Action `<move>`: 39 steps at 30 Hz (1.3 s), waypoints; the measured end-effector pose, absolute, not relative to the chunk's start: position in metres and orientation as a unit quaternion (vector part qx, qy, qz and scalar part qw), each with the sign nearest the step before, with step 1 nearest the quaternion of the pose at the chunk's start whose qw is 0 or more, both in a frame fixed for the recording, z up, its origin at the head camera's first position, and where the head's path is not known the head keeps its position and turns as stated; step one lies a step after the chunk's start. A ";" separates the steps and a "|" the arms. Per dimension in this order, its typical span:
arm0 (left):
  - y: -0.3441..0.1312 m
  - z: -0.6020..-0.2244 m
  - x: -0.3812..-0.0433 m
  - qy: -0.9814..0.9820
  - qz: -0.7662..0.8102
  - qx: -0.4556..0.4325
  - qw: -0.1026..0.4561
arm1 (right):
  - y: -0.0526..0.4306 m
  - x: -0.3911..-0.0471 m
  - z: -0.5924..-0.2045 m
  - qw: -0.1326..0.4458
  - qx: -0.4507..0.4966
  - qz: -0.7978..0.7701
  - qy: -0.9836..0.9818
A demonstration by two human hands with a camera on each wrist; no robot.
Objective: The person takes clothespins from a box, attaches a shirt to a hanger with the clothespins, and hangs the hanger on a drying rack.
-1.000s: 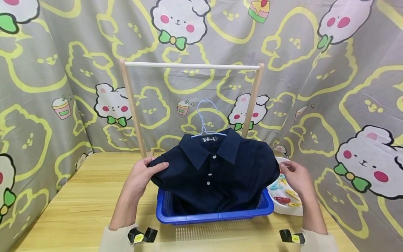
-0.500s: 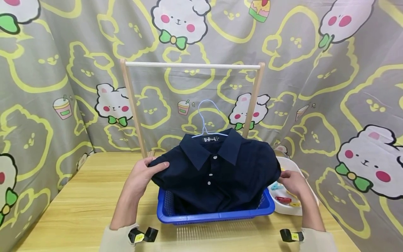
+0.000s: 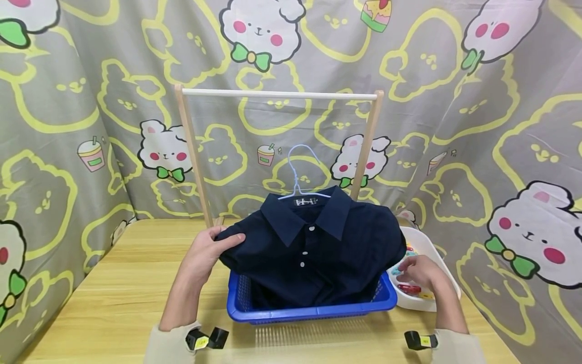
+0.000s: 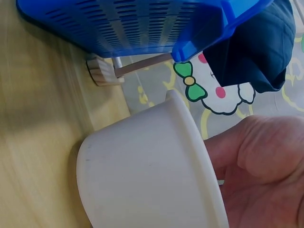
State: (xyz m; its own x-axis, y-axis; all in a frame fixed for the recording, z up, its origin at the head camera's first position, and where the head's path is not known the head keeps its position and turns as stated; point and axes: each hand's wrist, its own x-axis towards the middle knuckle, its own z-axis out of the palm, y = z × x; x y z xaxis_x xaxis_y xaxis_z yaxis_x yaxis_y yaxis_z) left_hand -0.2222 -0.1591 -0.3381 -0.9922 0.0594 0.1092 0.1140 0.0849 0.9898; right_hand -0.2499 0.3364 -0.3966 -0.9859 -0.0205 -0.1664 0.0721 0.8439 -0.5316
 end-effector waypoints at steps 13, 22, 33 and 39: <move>-0.159 -0.340 -0.223 -0.739 -0.671 -0.055 0.022 | 0.336 -0.248 -0.406 0.157 0.019 -0.300 0.941; -0.158 -0.339 -0.222 -0.747 -0.662 -0.052 0.018 | 0.334 -0.248 -0.409 0.150 0.023 -0.293 0.944; -0.159 -0.340 -0.223 -0.745 -0.664 -0.062 0.016 | 0.334 -0.248 -0.412 0.156 0.022 -0.285 0.945; -0.159 -0.341 -0.224 -0.747 -0.663 -0.053 0.015 | 0.334 -0.248 -0.414 0.155 0.011 -0.275 0.949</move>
